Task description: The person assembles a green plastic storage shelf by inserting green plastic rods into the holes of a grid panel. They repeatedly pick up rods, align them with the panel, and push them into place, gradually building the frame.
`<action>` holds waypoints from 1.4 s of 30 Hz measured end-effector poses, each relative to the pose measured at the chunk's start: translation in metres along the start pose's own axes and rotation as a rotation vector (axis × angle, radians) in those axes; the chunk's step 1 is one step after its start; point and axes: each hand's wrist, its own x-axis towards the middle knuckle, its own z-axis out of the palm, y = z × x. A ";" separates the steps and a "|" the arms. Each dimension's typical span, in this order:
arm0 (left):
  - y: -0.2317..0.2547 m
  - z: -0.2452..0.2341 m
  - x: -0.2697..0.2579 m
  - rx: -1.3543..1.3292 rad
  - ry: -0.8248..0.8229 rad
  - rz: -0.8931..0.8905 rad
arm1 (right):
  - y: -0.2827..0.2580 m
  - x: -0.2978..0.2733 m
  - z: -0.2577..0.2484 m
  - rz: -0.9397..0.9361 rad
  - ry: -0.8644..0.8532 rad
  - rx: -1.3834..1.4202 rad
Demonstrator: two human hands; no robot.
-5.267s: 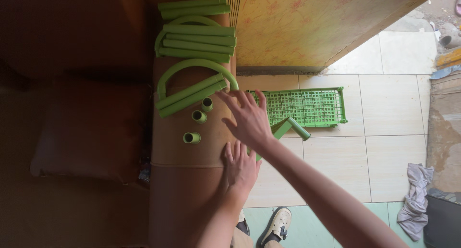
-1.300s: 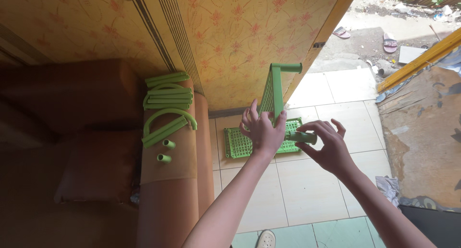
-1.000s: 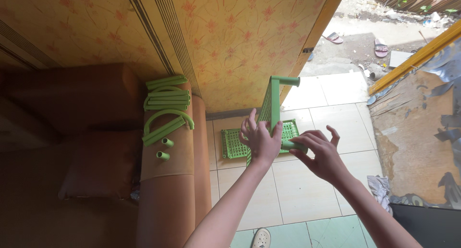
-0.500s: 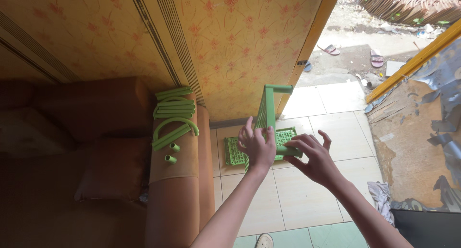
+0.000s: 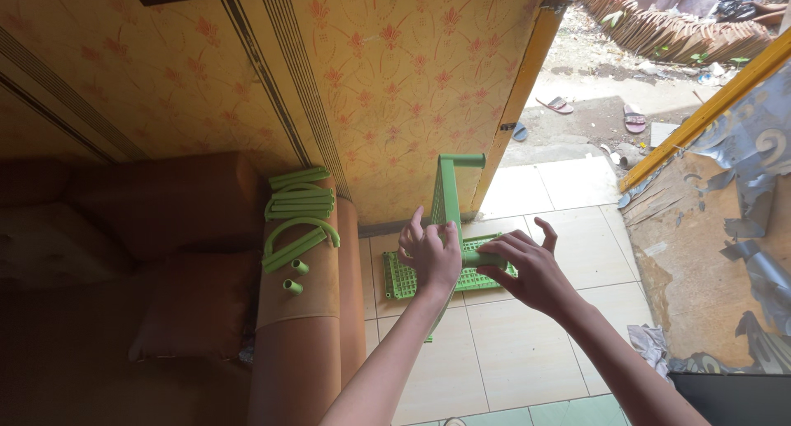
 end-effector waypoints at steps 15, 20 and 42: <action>0.004 0.015 0.001 0.028 0.014 0.010 | 0.012 -0.004 -0.002 0.040 -0.072 0.006; 0.002 0.016 0.000 0.022 -0.005 0.012 | 0.011 -0.008 0.000 -0.043 0.019 0.026; -0.013 0.010 -0.002 0.156 -0.073 0.268 | 0.013 -0.023 0.012 -0.060 0.049 -0.144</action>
